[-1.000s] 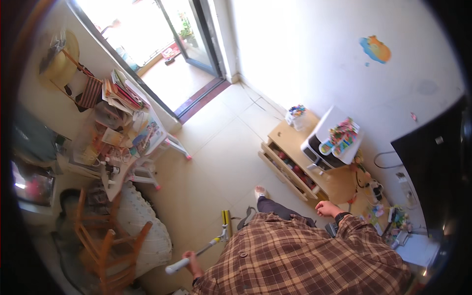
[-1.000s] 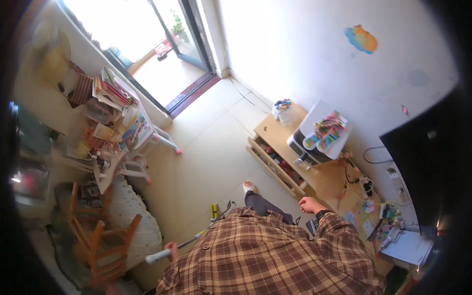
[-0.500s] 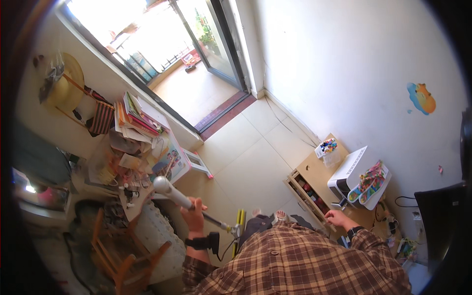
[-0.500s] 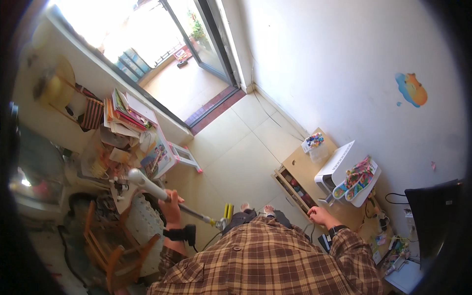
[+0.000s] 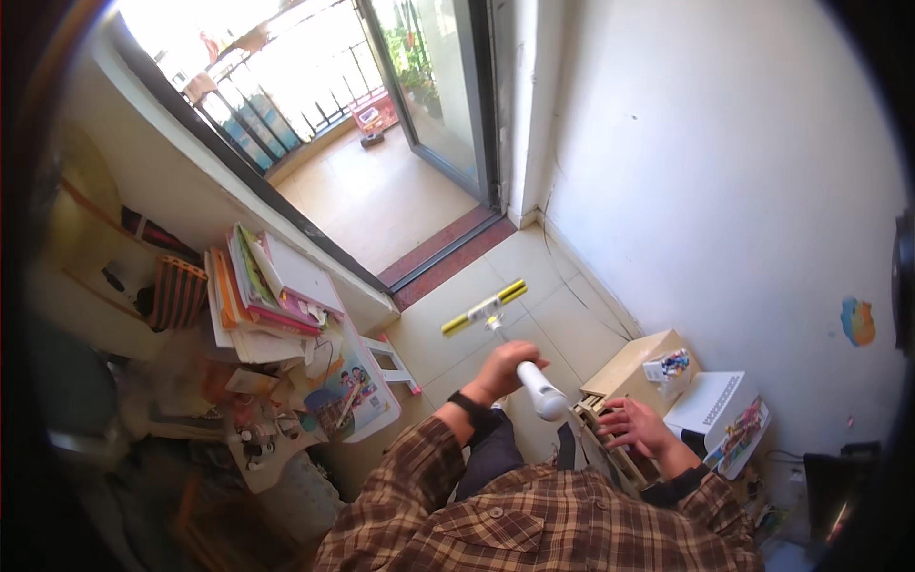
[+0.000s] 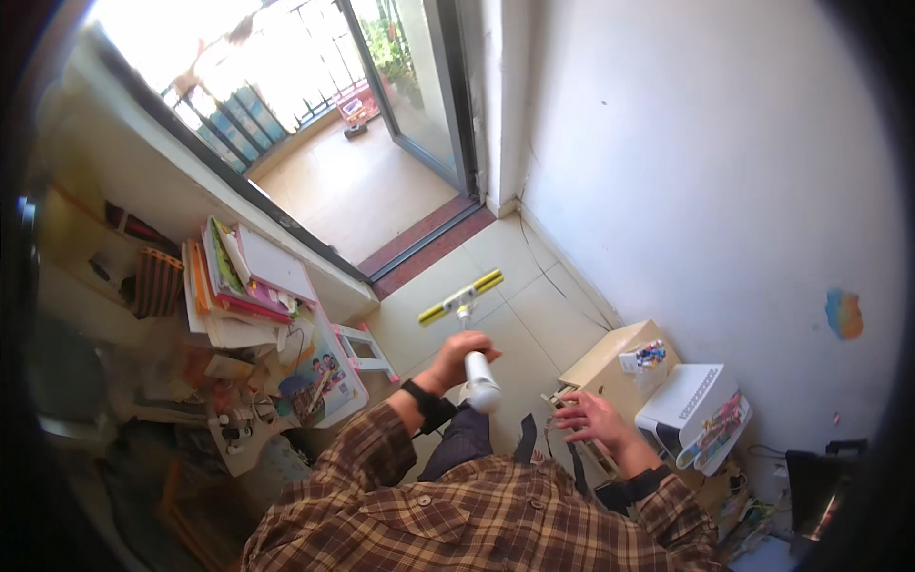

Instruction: The person cleans a bathroom floor and a living room floor using a squeegee and a spray bottle, then opens a drawer to retrieve several packaged items.

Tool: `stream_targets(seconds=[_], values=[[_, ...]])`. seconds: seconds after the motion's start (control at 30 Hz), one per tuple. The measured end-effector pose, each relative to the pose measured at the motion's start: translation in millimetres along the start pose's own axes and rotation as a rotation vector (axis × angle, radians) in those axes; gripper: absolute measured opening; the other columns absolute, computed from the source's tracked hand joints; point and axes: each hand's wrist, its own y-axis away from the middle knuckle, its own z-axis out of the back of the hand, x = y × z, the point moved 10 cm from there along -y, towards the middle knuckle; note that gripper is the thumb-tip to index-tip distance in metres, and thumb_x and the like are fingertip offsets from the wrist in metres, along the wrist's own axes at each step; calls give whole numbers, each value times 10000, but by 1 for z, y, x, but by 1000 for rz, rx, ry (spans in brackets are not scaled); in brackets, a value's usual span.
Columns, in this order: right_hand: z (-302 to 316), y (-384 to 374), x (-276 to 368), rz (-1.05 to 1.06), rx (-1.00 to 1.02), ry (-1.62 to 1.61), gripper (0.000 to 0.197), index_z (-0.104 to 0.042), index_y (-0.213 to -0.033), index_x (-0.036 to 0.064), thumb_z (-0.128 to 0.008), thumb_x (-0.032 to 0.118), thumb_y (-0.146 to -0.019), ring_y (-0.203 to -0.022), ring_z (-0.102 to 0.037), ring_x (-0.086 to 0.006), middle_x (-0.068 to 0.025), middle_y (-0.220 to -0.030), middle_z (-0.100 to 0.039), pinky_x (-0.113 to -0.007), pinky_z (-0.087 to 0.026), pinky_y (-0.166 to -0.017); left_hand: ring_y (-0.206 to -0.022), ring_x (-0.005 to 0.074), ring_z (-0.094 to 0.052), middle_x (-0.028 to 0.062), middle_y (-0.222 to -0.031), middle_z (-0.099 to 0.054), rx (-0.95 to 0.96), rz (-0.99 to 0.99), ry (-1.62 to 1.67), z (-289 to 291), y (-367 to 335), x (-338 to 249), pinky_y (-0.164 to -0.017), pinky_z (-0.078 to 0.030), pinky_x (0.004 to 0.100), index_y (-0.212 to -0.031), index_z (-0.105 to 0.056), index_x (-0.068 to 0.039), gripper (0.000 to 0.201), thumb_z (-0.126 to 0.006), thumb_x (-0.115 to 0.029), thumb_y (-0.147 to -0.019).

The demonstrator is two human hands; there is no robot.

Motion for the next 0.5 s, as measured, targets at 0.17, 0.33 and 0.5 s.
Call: stream_targets(seconds=[0.17, 0.33, 0.5], values=[[-137, -81, 57, -161, 233, -224, 547, -164, -1315, 135, -418, 315, -865, -875, -553, -209, -128, -1051, -491, -349, -514, -636, -647, 278, -517, 76, -626, -507, 194, -48, -66, -28, -16, 97, -595, -428, 358, -632, -481, -72, 164, -620, -136, -691], [-119, -144, 43, -195, 120, -297, 668, -121, -1340, 188, -474, 96, -780, -717, -516, -113, -79, -920, -488, -305, -499, -577, -665, 248, -522, 57, -650, -492, 262, -65, -123, -38, -21, 149, -674, -427, 336, -686, -490, -89, 120, -596, -143, -703], [-91, -146, 11, -246, 131, -364, 734, -98, -1347, 198, -469, 19, -739, -686, -497, -136, -82, -887, -476, -281, -470, -555, -724, 226, -529, 43, -687, -511, 358, -62, -128, -74, -3, 164, -727, -418, 334, -708, -498, -91, 64, -558, -112, -705]])
